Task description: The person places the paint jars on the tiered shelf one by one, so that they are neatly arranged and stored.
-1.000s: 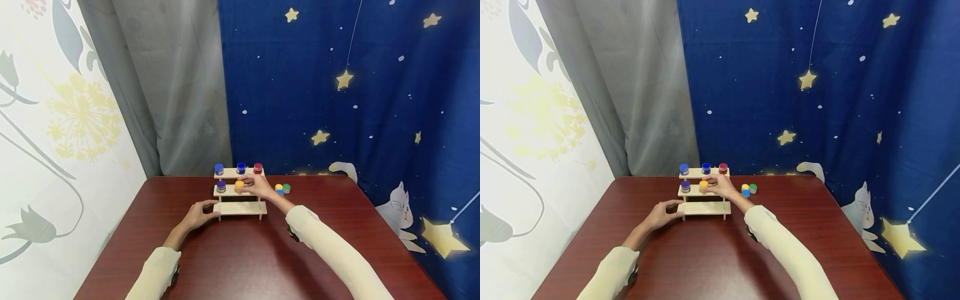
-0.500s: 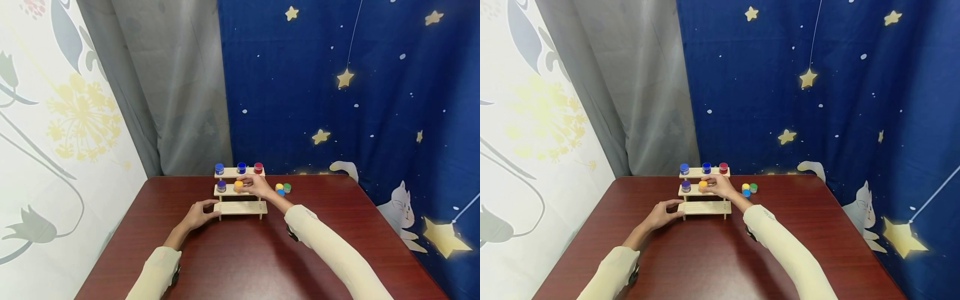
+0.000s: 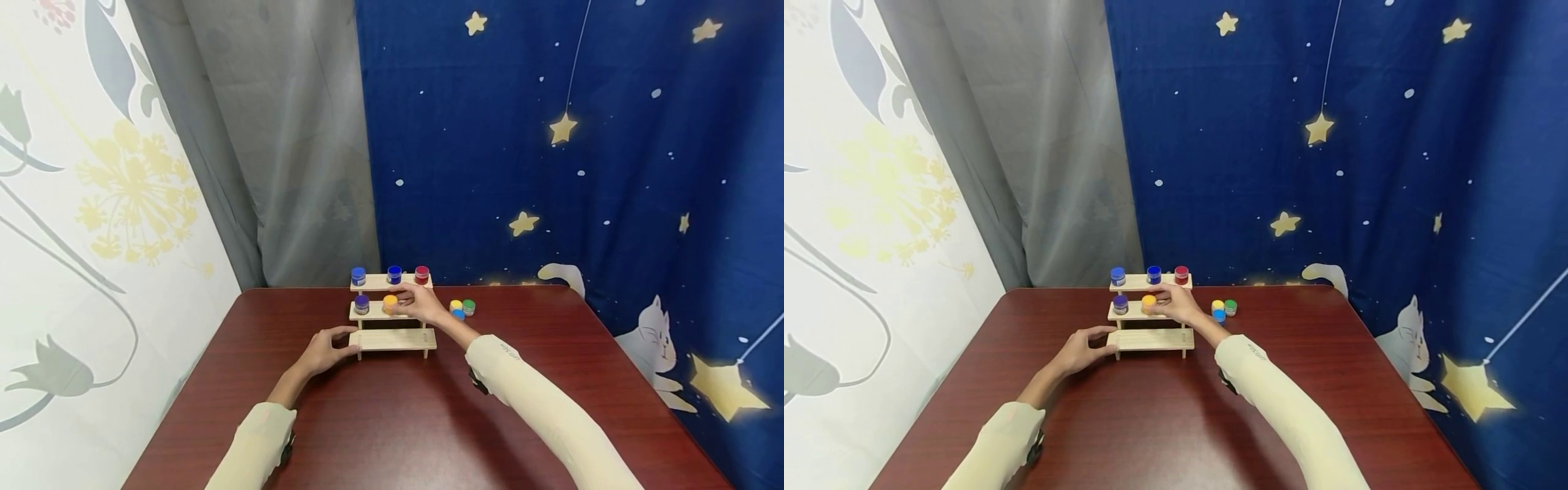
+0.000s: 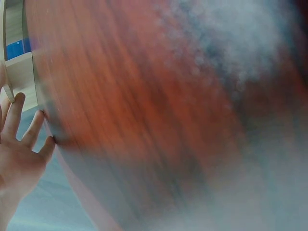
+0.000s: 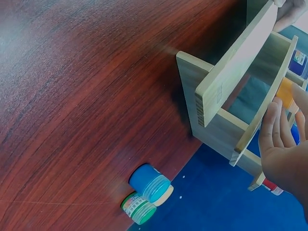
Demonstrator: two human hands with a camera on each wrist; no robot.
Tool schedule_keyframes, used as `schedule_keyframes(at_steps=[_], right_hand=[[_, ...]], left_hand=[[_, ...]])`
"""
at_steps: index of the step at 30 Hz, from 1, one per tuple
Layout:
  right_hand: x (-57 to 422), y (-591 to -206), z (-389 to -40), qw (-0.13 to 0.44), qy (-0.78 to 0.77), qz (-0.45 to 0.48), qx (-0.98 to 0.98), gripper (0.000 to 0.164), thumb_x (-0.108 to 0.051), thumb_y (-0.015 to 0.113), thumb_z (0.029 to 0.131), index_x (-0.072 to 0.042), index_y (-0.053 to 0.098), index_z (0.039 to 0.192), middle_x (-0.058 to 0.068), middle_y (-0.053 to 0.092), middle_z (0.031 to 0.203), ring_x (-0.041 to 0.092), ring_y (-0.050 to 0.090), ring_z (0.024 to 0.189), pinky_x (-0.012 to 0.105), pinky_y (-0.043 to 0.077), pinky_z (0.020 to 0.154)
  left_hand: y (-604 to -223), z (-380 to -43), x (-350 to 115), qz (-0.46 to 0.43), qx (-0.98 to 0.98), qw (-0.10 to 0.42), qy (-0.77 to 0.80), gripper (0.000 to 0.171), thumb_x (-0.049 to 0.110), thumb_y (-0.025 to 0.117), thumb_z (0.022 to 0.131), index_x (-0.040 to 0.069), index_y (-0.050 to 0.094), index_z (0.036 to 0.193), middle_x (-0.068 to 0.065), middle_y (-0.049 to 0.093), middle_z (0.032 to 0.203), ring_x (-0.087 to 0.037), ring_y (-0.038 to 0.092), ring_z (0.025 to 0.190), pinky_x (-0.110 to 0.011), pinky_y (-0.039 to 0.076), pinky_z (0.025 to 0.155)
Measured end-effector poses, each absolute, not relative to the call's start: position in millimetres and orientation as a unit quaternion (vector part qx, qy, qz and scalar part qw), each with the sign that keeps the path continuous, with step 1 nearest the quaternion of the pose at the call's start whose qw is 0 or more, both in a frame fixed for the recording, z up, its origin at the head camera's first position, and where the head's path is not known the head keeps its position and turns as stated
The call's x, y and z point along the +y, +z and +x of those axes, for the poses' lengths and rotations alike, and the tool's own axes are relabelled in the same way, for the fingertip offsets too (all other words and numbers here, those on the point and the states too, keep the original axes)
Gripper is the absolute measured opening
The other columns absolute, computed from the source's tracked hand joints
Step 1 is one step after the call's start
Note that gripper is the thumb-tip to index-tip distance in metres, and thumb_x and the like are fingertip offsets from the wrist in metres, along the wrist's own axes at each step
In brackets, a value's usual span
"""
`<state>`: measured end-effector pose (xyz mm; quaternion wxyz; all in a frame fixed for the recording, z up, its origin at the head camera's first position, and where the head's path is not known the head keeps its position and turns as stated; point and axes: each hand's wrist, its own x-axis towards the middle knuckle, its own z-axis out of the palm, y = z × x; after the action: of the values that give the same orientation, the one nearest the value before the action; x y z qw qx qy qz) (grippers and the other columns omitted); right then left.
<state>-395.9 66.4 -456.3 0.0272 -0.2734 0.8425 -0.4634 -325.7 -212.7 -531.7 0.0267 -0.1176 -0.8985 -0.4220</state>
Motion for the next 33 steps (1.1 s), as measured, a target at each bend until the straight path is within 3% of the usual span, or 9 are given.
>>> schedule_keyframes(at_steps=[5,15,33], right_hand=[[74.4,-457.6,-397.2,0.035,-0.468,-0.287,0.835,0.054,-0.003,0.081,0.09,0.004,0.061,0.14,0.025,0.067,0.13,0.037,0.07,0.115,0.038,0.059,0.092],[98.2,-455.3,-395.4,0.023,-0.436,-0.272,0.857,0.052,-0.006,0.083,0.089,0.003,0.064,0.136,0.021,0.074,0.118,0.032,0.075,0.104,0.038,0.06,0.088],[128.1,-458.8,-391.1,0.02,-0.462,-0.249,0.851,0.046,-0.004,0.082,0.089,0.001,0.067,0.132,0.026,0.072,0.12,0.036,0.073,0.109,0.035,0.06,0.087]], left_hand=[[-532.0,-326.1,-212.0,-0.117,-0.899,0.026,-0.421,0.044,0.03,0.084,0.09,0.019,0.073,0.131,-0.012,0.069,0.133,-0.034,0.062,0.127,-0.054,0.049,0.105],[-529.5,-324.9,-214.1,-0.121,-0.902,0.024,-0.414,0.045,0.03,0.084,0.09,0.019,0.072,0.132,-0.014,0.069,0.134,-0.036,0.061,0.128,-0.055,0.049,0.104],[-530.5,-322.5,-211.9,-0.123,-0.9,0.027,-0.417,0.046,0.031,0.083,0.092,0.017,0.071,0.134,-0.014,0.068,0.135,-0.036,0.061,0.129,-0.055,0.048,0.105]])
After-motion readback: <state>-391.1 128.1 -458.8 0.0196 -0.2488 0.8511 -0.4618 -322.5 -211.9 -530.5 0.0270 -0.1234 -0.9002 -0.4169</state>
